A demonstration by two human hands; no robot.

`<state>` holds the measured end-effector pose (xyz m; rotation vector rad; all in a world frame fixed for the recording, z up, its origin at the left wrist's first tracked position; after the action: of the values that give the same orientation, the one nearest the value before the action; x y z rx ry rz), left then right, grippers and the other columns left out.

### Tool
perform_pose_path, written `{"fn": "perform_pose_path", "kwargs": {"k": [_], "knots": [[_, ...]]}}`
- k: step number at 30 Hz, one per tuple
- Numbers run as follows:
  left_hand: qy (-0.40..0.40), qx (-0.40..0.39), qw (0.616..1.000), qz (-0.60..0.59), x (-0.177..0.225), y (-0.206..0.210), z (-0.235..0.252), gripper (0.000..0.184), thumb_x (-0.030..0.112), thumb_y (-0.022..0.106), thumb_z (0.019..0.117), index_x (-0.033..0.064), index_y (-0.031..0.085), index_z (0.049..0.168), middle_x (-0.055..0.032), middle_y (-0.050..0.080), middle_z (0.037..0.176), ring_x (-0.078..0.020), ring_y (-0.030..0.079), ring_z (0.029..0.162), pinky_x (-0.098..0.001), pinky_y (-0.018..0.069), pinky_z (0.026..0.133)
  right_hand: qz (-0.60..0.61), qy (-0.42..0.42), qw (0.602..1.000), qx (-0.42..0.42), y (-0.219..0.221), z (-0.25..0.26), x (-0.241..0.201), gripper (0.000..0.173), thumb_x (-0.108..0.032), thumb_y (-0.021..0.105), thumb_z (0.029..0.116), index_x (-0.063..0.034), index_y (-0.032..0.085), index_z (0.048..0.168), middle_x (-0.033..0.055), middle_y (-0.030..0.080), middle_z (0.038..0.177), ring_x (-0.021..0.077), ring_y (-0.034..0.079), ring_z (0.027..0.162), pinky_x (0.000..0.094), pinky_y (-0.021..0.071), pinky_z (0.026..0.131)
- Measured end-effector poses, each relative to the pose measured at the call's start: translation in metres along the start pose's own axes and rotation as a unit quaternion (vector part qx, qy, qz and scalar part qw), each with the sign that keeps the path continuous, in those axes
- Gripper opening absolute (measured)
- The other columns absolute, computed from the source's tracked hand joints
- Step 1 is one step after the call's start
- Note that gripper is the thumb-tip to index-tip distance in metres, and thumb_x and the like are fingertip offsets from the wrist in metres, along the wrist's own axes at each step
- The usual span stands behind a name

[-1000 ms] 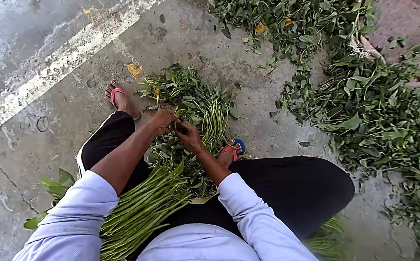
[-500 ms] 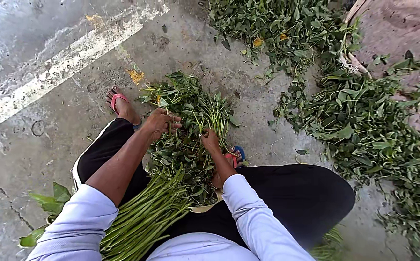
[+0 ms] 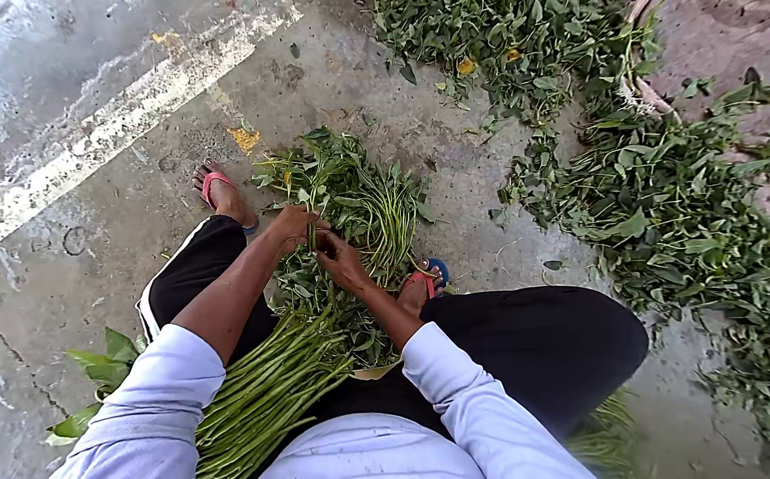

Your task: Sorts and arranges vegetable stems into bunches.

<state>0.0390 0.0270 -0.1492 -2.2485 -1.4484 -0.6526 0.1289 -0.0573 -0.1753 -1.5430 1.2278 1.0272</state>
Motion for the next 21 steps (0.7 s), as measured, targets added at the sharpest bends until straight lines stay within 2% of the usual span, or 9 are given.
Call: {"fn": "perform_pose_path", "kwargs": {"k": [3, 5, 6, 8, 10, 13, 15, 17, 21], "knots": [[0.026, 0.008, 0.999, -0.033, 0.002, -0.003, 0.001, 0.027, 0.01, 0.047, 0.1084, 0.0026, 0.051, 0.134, -0.0102, 0.062, 0.093, -0.0161, 0.065, 0.073, -0.0308, 0.0571, 0.068, 0.074, -0.023, 0.997, 0.006, -0.012, 0.011, 0.012, 0.026, -0.011, 0.06, 0.1014, 0.0059, 0.065, 0.121, 0.0171, 0.069, 0.111, 0.0184, 0.068, 0.09, 0.0361, 0.0585, 0.083], [0.033, 0.028, 0.998, -0.046, 0.003, -0.008, 0.003, 0.028, 0.011, 0.044, 0.11, 0.0022, 0.047, 0.136, -0.0112, 0.058, 0.092, -0.0195, 0.066, 0.07, -0.0353, 0.061, 0.069, 0.036, 0.042, 0.996, 0.068, -0.037, 0.016, 0.039, 0.03, -0.018, 0.061, 0.1023, 0.0023, 0.066, 0.124, 0.0214, 0.061, 0.123, 0.0251, 0.067, 0.093, 0.0407, 0.0582, 0.084], [0.032, 0.037, 0.998, -0.049, 0.003, -0.01, 0.002, 0.028, 0.015, 0.043, 0.1111, 0.0033, 0.046, 0.136, -0.0103, 0.056, 0.09, -0.0196, 0.066, 0.068, -0.0364, 0.0614, 0.068, 0.025, 0.105, 0.99, 0.094, -0.05, 0.017, 0.06, 0.037, -0.021, 0.062, 0.1027, 0.0008, 0.06, 0.133, 0.0253, 0.055, 0.135, 0.0301, 0.067, 0.098, 0.0446, 0.0579, 0.085], [0.034, 0.049, 0.997, -0.05, 0.002, -0.013, 0.002, 0.034, 0.028, 0.039, 0.1129, 0.0042, 0.047, 0.136, -0.0093, 0.056, 0.087, -0.0195, 0.065, 0.066, -0.0369, 0.0609, 0.066, 0.094, 0.236, 0.958, 0.136, -0.064, 0.011, 0.103, 0.064, -0.022, 0.064, 0.1026, -0.0047, 0.033, 0.156, 0.0278, 0.04, 0.154, 0.0332, 0.068, 0.107, 0.0449, 0.0594, 0.086], [0.039, 0.047, 0.997, -0.055, 0.004, -0.013, 0.0, 0.047, 0.04, 0.032, 0.1132, 0.004, 0.046, 0.14, -0.0105, 0.057, 0.092, -0.0207, 0.064, 0.07, -0.0378, 0.0586, 0.069, 0.21, 0.285, 0.918, 0.178, -0.064, 0.002, 0.129, 0.078, -0.016, 0.066, 0.1016, -0.0104, 0.017, 0.163, 0.0249, 0.037, 0.156, 0.0293, 0.068, 0.105, 0.039, 0.0596, 0.081], [0.07, 0.031, 0.995, -0.059, 0.01, -0.011, 0.0, 0.042, 0.03, 0.036, 0.1135, 0.0039, 0.04, 0.146, -0.0126, 0.058, 0.102, -0.0208, 0.066, 0.079, -0.0365, 0.0589, 0.075, 0.222, 0.261, 0.921, 0.185, -0.063, 0.0, 0.135, 0.062, -0.009, 0.064, 0.101, 0.001, 0.034, 0.154, 0.0267, 0.05, 0.144, 0.0275, 0.066, 0.106, 0.0378, 0.0578, 0.085], [0.084, 0.01, 0.996, -0.041, 0.012, -0.008, 0.003, 0.039, 0.01, 0.044, 0.1096, 0.0038, 0.036, 0.147, -0.0142, 0.056, 0.111, -0.0201, 0.066, 0.085, -0.0349, 0.0588, 0.079, 0.158, 0.226, 0.942, 0.19, -0.066, 0.004, 0.122, 0.042, -0.009, 0.063, 0.102, 0.0059, 0.052, 0.139, 0.023, 0.064, 0.119, 0.0226, 0.07, 0.086, 0.0354, 0.0597, 0.075], [0.088, 0.012, 0.996, -0.028, 0.011, -0.007, 0.004, 0.04, 0.002, 0.05, 0.1055, 0.003, 0.039, 0.144, -0.0146, 0.057, 0.112, -0.0186, 0.068, 0.081, -0.0333, 0.0607, 0.075, 0.131, 0.166, 0.956, 0.205, -0.067, 0.007, 0.097, 0.028, -0.009, 0.062, 0.1019, 0.0067, 0.061, 0.125, 0.0172, 0.07, 0.1, 0.0173, 0.068, 0.068, 0.032, 0.0597, 0.064], [0.07, 0.047, 0.996, -0.034, 0.009, -0.01, 0.004, 0.036, -0.002, 0.051, 0.1042, 0.0012, 0.039, 0.138, -0.0164, 0.057, 0.106, -0.021, 0.069, 0.076, -0.0353, 0.0615, 0.07, 0.075, 0.021, 0.976, 0.202, -0.05, 0.004, 0.04, 0.023, -0.01, 0.065, 0.1002, 0.003, 0.065, 0.119, 0.014, 0.068, 0.101, 0.0152, 0.065, 0.064, 0.0316, 0.059, 0.059]]}}
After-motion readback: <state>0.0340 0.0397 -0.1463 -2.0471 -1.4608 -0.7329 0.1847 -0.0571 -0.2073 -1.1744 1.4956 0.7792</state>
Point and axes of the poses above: each hand's wrist, its own z-axis towards the middle knuckle, its own y-axis out of the palm, x = y × z, the point moved 7 cm from there along z, towards the middle knuckle
